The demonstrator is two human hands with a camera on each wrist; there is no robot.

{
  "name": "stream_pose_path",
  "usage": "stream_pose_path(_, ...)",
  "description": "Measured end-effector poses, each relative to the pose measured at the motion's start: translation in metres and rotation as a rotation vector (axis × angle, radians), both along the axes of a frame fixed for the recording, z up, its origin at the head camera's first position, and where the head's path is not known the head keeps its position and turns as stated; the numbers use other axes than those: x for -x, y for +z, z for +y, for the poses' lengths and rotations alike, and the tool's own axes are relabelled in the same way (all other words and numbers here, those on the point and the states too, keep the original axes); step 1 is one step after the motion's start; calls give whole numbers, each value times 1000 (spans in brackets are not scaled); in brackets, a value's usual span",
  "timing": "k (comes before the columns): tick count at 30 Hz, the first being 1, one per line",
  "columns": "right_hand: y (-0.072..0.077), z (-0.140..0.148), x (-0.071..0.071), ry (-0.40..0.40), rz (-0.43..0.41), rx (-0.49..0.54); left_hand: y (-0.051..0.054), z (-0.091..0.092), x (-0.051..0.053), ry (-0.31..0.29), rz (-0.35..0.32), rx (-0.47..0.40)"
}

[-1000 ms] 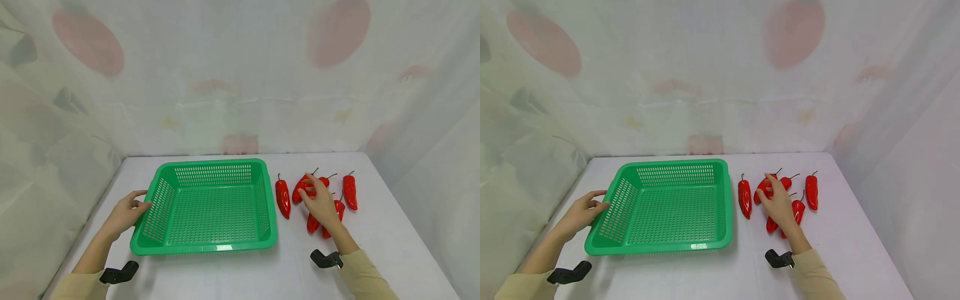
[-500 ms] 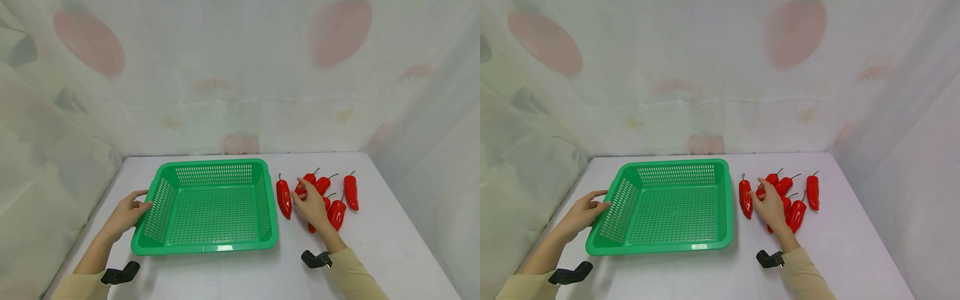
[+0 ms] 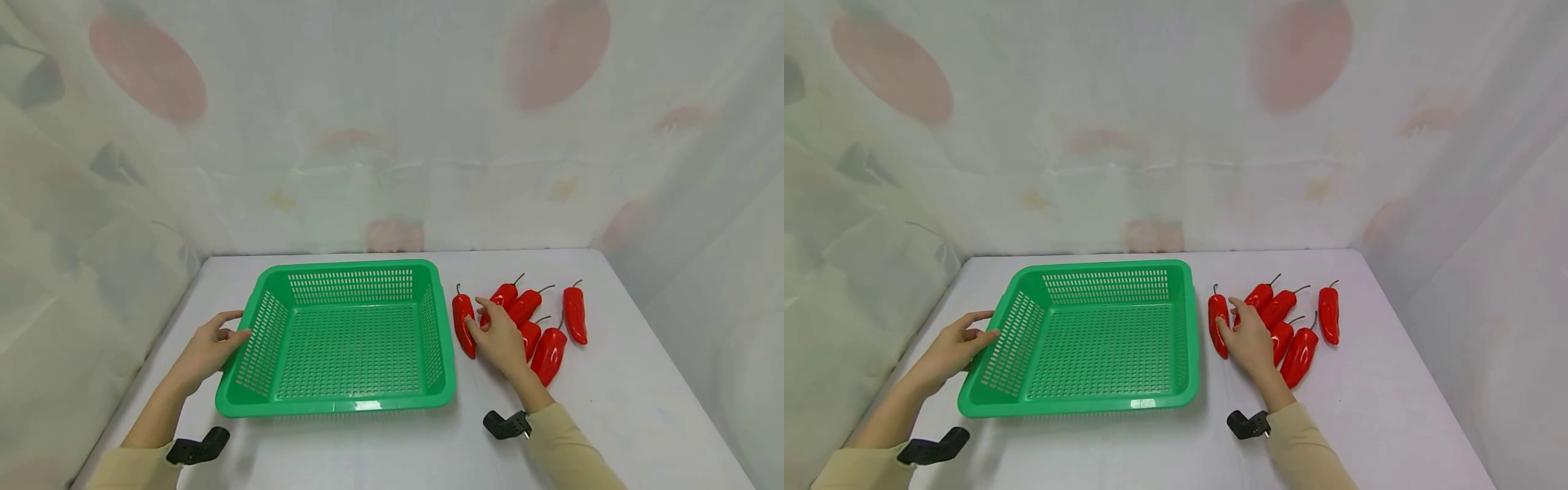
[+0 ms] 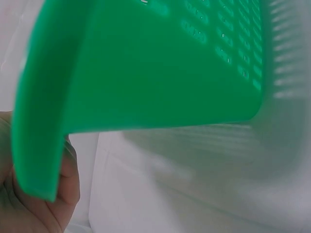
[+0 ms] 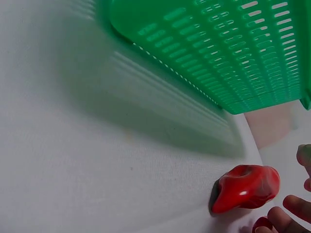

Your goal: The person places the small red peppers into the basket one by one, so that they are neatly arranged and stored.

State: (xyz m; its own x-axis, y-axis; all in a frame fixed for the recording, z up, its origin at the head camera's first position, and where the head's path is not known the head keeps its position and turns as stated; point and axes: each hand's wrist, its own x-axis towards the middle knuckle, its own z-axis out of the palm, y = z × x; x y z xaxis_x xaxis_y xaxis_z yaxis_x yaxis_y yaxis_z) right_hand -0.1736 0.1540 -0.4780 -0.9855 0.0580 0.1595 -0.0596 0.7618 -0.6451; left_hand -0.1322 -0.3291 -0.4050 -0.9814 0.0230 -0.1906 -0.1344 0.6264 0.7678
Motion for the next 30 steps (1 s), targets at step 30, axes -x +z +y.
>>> stream_pose_path(30,0,-24,9,-76,-125,-173,-2,-1,2,12,-4,13)
